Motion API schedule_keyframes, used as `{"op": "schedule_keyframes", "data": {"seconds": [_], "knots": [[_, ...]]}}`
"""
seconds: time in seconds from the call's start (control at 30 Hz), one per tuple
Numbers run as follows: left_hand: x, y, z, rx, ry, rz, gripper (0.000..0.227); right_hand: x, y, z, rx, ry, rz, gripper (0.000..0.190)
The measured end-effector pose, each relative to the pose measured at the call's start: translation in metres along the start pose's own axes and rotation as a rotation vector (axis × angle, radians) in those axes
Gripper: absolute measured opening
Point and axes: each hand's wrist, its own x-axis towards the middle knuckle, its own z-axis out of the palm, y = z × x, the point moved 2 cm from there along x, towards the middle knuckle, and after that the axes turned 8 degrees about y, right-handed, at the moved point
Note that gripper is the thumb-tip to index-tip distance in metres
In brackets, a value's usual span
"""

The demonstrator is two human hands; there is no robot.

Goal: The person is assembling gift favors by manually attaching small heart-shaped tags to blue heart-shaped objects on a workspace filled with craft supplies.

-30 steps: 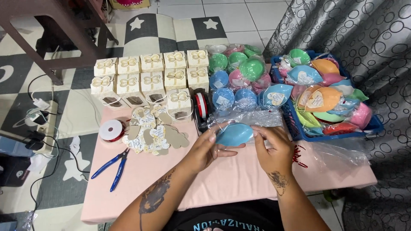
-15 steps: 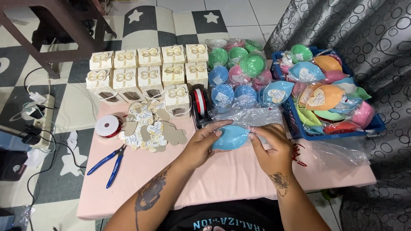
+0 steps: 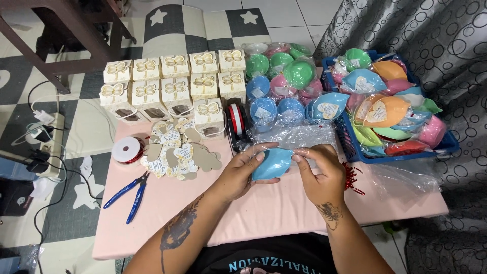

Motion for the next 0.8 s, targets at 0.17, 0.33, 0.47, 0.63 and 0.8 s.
{"op": "schedule_keyframes", "data": {"seconds": [0.17, 0.33, 0.47, 0.63, 0.8], "knots": [[0.002, -0.002, -0.002, -0.054, 0.002, -0.026, 0.062, 0.0, -0.002, 0.002, 0.013, 0.0, 0.01, 0.01], [0.001, 0.001, -0.002, -0.093, -0.006, -0.053, 0.063, 0.001, -0.003, 0.002, 0.028, -0.048, 0.017, 0.011], [0.003, -0.008, -0.006, -0.062, -0.019, -0.057, 0.062, -0.002, -0.001, 0.001, 0.049, -0.073, 0.135, 0.009], [0.005, -0.011, -0.008, -0.041, -0.027, -0.044, 0.062, -0.002, 0.001, 0.0, 0.069, -0.085, 0.237, 0.007], [0.003, -0.005, -0.004, -0.047, 0.025, -0.052, 0.056, 0.0, 0.002, 0.0, 0.166, -0.177, 0.4, 0.018]]}}
